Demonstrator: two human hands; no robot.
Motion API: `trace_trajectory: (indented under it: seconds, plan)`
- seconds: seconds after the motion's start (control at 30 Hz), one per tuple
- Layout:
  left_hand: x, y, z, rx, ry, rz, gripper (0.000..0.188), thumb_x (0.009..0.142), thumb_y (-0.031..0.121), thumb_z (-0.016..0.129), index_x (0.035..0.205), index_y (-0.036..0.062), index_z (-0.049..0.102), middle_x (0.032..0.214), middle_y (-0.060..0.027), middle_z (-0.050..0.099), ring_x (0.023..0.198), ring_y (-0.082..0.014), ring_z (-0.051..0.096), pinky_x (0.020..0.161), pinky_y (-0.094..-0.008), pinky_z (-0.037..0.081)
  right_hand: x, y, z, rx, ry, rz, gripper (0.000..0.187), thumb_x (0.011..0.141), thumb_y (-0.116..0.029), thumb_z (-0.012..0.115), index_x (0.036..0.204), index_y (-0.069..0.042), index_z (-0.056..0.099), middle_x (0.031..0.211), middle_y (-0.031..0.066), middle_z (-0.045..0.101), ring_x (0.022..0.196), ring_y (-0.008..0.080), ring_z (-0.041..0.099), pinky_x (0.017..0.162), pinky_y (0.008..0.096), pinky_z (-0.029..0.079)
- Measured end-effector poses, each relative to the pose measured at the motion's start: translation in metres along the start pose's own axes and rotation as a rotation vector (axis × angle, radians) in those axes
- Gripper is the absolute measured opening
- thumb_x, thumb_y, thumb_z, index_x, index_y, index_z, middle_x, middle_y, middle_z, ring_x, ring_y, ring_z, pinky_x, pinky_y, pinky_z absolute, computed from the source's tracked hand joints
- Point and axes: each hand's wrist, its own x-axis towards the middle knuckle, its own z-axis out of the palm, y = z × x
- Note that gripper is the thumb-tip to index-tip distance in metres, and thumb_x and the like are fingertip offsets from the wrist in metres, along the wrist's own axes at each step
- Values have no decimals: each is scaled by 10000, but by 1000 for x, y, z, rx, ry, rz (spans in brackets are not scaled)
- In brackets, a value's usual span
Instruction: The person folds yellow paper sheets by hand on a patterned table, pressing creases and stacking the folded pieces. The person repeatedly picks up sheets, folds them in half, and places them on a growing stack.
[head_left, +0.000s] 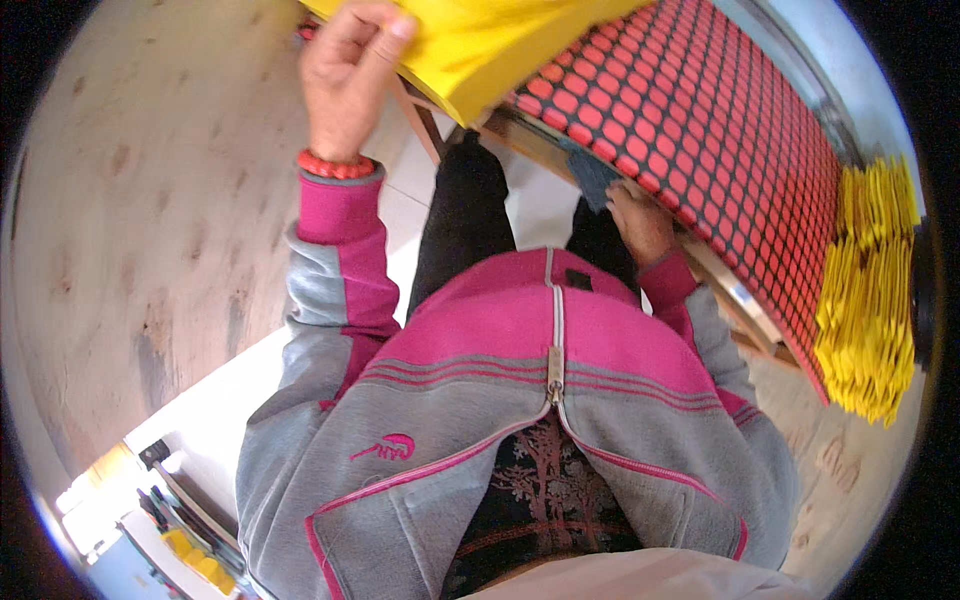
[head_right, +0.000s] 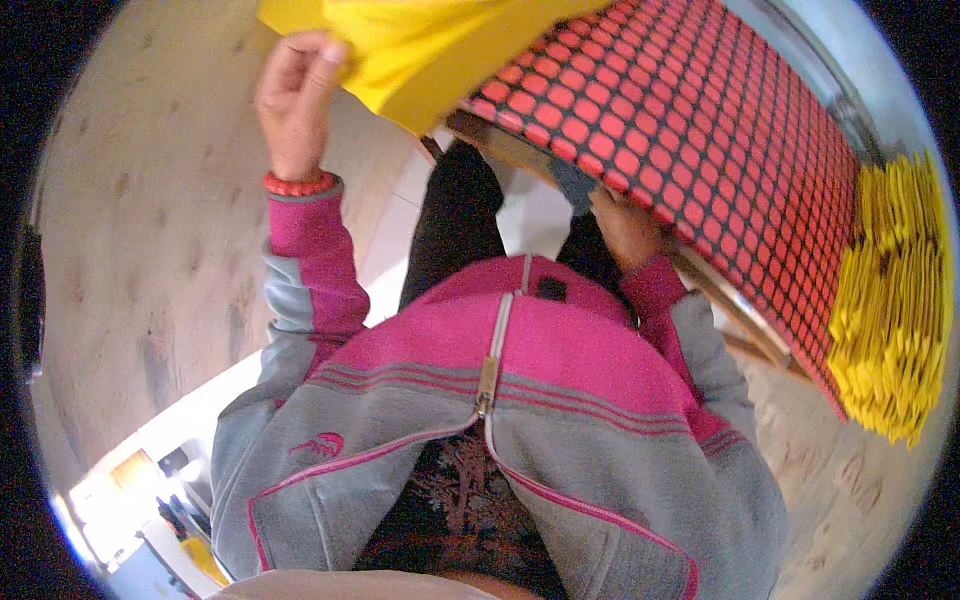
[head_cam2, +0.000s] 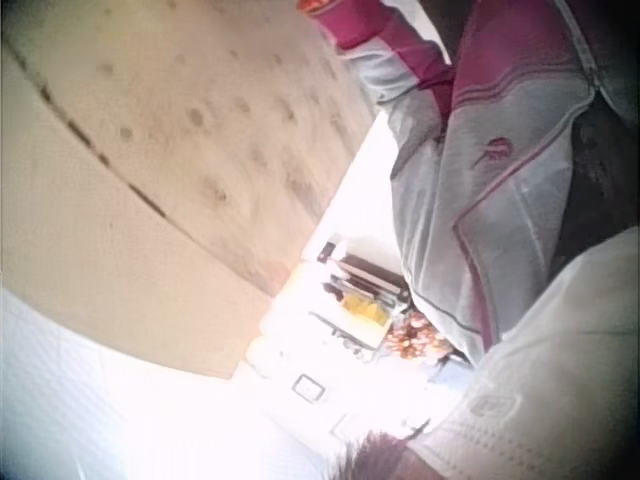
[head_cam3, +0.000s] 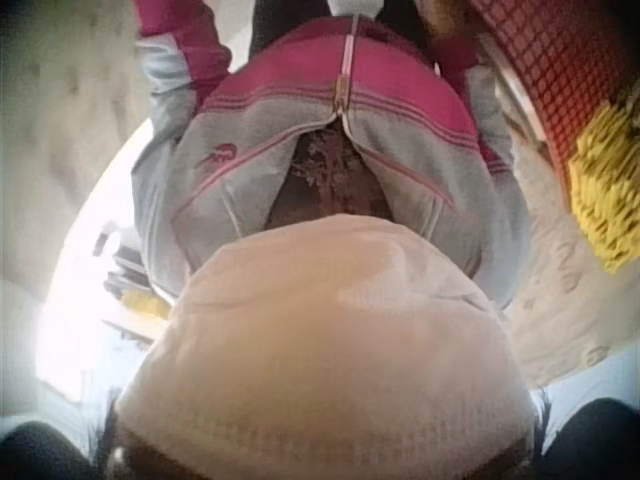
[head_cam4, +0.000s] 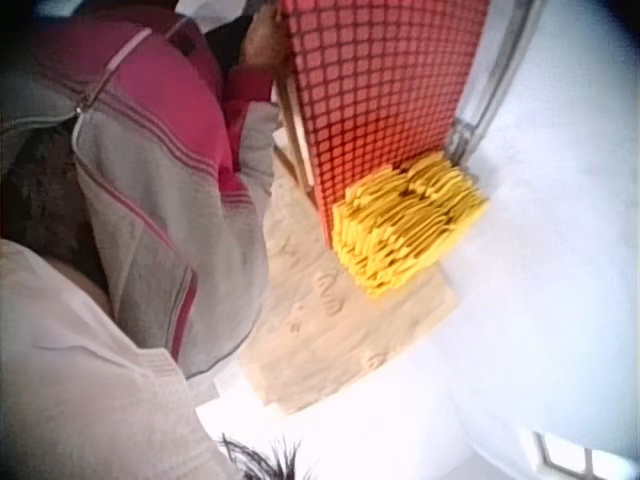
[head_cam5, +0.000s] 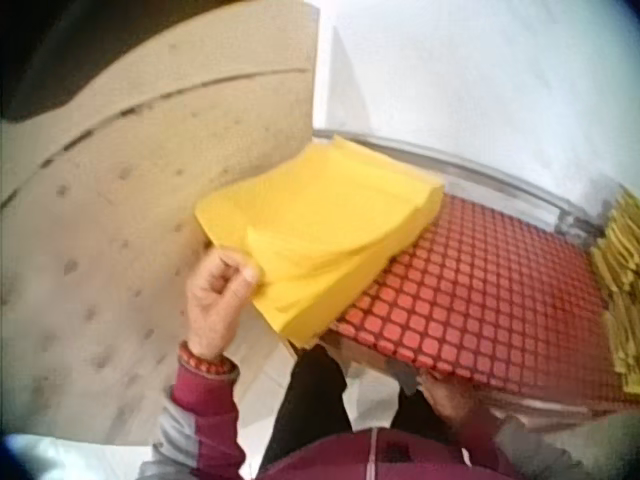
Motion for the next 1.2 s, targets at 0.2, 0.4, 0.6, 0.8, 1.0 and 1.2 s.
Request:
trace_trajectory:
  seconds: [0.2, 0.4, 0.6, 0.8, 1.0, 1.2]
  plan:
    - [-1, 12, 0, 41, -148, 36, 114, 891, 83, 785, 966, 37, 713, 961, 2, 691, 937, -111, 629, 927, -282, 469, 8, 14, 13, 6, 110, 0, 150, 928, -146, 641, 1013, -23, 642, 995, 195, 666, 942, 386, 661, 756, 504, 515]
    - [2, 10, -7, 146, -259, 77, 134, 850, 34, 794, 967, 39, 729, 988, -33, 717, 990, -147, 658, 1083, -363, 417, 6, 11, 9, -12, 152, -63, 143, 909, -135, 698, 960, -41, 602, 872, 175, 628, 847, 389, 638, 723, 478, 487]
    - [3, 10, -11, 187, -311, 120, 160, 876, -39, 755, 1023, 2, 711, 1075, -52, 704, 1037, -152, 645, 947, -294, 485, 6, 5, 8, 73, 181, -11, 134, 905, -125, 703, 951, -45, 606, 858, 161, 628, 842, 378, 641, 714, 469, 487]
    - [-1, 11, -1, -15, -125, -46, 111, 906, 53, 769, 997, 25, 712, 955, 11, 719, 934, -78, 644, 904, -275, 513, 11, 7, 8, 91, 226, -59, 149, 896, -130, 709, 983, -45, 625, 887, 167, 638, 861, 392, 644, 734, 474, 498]
    - [0, 12, 11, -63, -12, 5, 117, 947, 51, 735, 1007, 7, 645, 943, -7, 702, 867, -57, 642, 779, -211, 519, 10, -35, -46, 150, 4, -147, 161, 875, -131, 725, 964, -48, 620, 926, 158, 641, 852, 392, 645, 742, 463, 515]
    - [2, 14, 15, -60, 60, 15, 150, 959, 23, 705, 1005, 32, 562, 924, -9, 682, 839, -54, 634, 747, -204, 508, 45, -103, -144, 463, -16, -503, 134, 876, -143, 708, 930, -56, 620, 932, 125, 634, 849, 340, 658, 752, 426, 540]
